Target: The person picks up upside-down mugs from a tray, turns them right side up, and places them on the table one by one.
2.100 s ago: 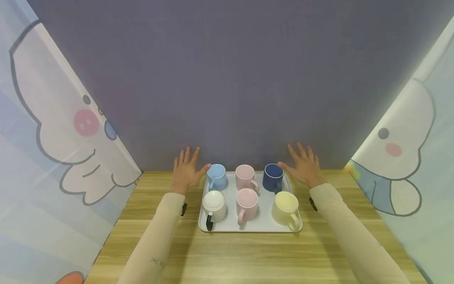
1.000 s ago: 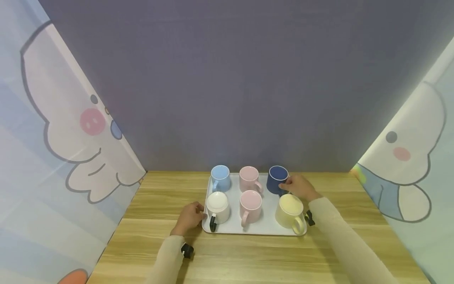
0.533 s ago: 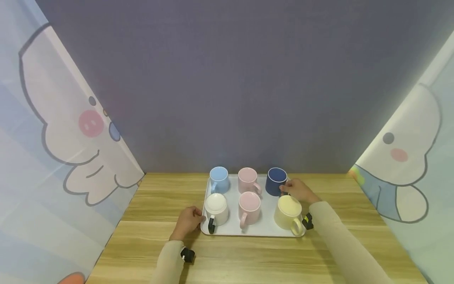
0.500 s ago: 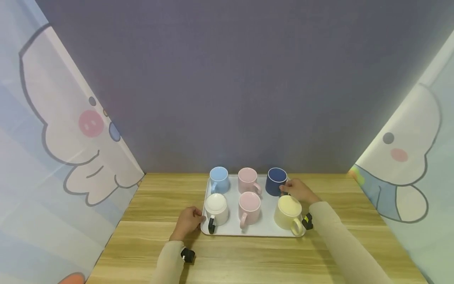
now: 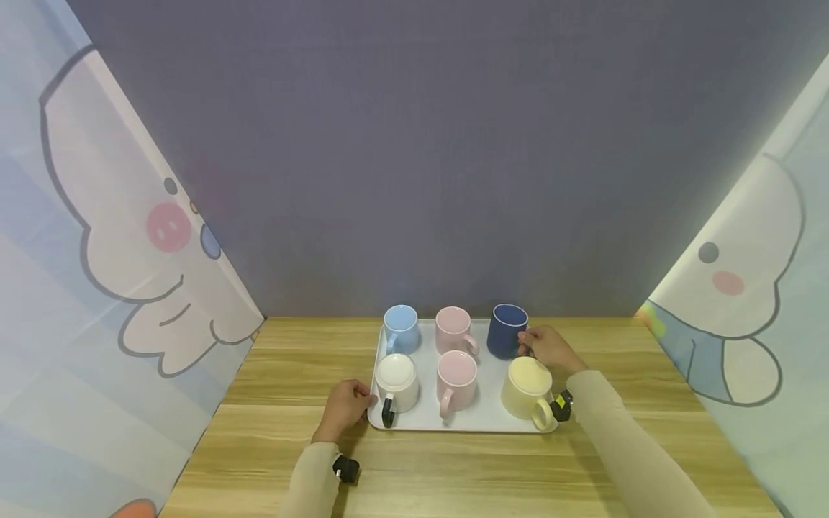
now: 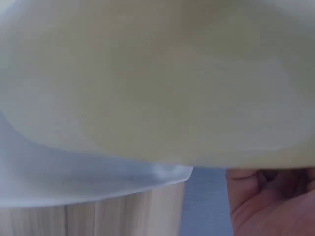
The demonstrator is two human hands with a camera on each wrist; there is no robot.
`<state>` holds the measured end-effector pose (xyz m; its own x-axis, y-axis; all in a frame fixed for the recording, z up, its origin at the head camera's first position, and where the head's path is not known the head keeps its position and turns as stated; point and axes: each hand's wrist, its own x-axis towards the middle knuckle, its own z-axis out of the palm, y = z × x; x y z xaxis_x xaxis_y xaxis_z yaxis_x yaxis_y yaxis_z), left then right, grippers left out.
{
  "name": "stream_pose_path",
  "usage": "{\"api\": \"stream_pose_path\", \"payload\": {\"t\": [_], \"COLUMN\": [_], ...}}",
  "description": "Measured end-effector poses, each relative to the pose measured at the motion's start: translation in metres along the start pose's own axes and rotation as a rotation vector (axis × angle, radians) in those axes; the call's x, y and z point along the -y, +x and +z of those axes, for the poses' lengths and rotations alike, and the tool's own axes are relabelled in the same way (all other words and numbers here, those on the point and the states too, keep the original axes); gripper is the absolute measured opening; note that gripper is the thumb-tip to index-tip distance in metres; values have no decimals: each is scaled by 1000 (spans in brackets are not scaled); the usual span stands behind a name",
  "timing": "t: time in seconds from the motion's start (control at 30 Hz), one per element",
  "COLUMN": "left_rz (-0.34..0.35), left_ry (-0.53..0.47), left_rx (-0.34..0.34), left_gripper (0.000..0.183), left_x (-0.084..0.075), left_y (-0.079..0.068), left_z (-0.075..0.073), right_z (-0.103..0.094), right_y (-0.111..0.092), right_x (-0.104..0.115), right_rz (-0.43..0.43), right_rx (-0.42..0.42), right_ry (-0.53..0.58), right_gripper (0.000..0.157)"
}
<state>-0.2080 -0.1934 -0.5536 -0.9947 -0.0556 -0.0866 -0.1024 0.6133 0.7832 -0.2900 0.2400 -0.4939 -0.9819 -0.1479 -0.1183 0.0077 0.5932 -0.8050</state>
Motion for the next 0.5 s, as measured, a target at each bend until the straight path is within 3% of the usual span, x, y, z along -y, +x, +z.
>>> {"api": "stream_pose_path", "payload": {"t": [0.27,0.5], "left_rz": [1,-10], "left_ry": [3,12], "left_rx": [5,12], "left_gripper": [11,11], "left_x": [-4,-6], "left_y": [-3,-2], "left_z": [-2,-2], "right_z": [-8,-18], "right_y": [-8,-13], "right_x": [16,44], "right_rz": [-65,-90], "right_rx": [-134,-177], "right_ry": [-50,-34], "right_gripper": [35,38]}}
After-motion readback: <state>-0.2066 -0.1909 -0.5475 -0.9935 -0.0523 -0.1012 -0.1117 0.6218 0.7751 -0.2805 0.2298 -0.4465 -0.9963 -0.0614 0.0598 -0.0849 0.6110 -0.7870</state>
